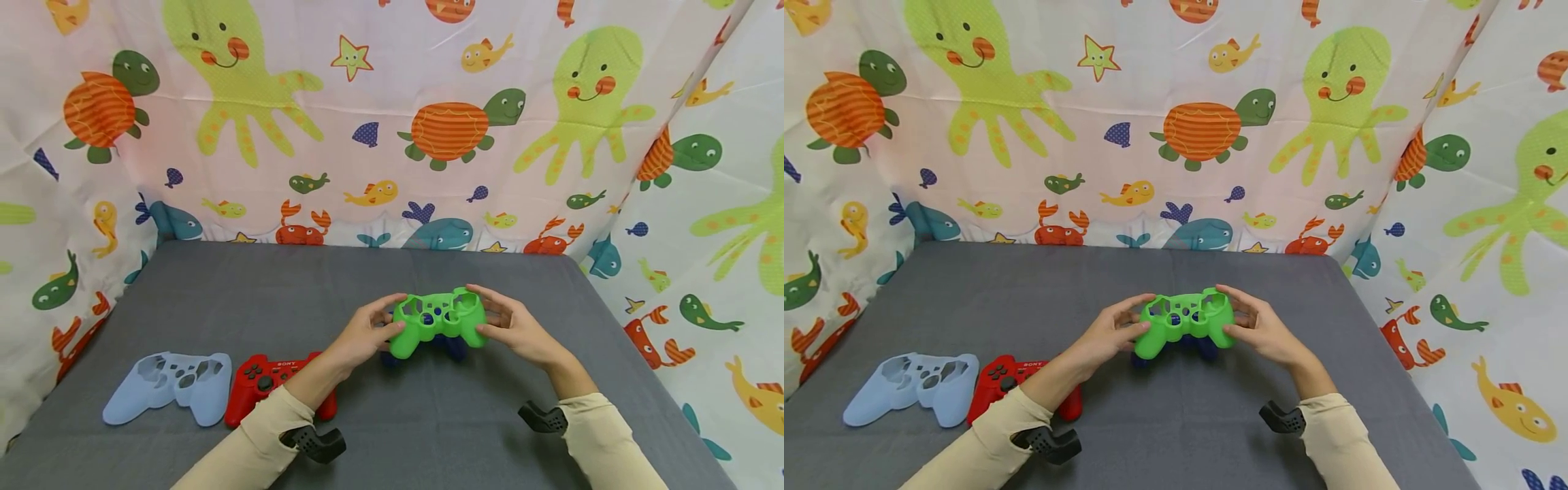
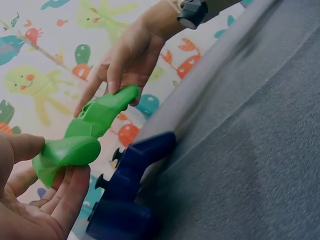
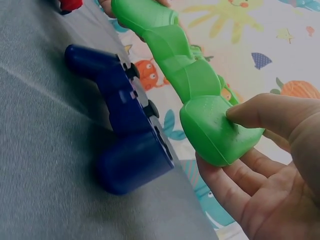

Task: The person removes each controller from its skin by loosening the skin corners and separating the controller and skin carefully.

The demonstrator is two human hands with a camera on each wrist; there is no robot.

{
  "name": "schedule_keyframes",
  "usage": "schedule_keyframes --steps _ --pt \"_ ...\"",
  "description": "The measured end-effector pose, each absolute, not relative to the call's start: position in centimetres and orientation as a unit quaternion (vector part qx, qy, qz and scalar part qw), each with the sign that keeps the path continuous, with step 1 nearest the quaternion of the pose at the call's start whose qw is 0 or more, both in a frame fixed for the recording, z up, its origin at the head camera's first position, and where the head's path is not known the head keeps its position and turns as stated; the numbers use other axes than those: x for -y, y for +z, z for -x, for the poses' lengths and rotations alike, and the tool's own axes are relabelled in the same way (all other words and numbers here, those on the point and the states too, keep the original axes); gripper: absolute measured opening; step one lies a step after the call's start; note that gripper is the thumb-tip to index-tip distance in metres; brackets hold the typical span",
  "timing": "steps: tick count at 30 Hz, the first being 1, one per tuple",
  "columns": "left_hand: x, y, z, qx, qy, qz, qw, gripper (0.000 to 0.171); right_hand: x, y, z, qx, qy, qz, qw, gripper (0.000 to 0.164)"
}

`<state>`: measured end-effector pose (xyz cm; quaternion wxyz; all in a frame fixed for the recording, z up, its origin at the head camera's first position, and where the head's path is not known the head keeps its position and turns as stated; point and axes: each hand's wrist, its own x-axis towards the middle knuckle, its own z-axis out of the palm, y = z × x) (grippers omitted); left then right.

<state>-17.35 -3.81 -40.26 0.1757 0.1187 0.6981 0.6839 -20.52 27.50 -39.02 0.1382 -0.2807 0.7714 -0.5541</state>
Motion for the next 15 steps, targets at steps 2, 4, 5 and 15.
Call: schedule_keyframes --steps 2,4,5,15 --pt "3.5 -40.4 17.3 -0.696 0.686 -0.117 0.177 0.053 -27.8 -39.0 20.5 -0.772 -0.553 0.28 0.143 0.068" --pt "3.2 -40.5 17.2 -0.694 0.689 -0.111 0.178 0.053 -28.0 -39.0 20.6 -0.771 -0.553 0.279 0.147 0.069" --pt "3.0 -40.6 17.2 -0.694 0.69 -0.109 0.178 0.052 -28.1 -39.0 20.6 -0.771 -0.553 0.278 0.149 0.069" --pt "1.2 -41.1 16.9 -0.683 0.702 -0.099 0.177 0.05 -29.9 -39.7 20.5 -0.783 -0.539 0.272 0.149 0.067"
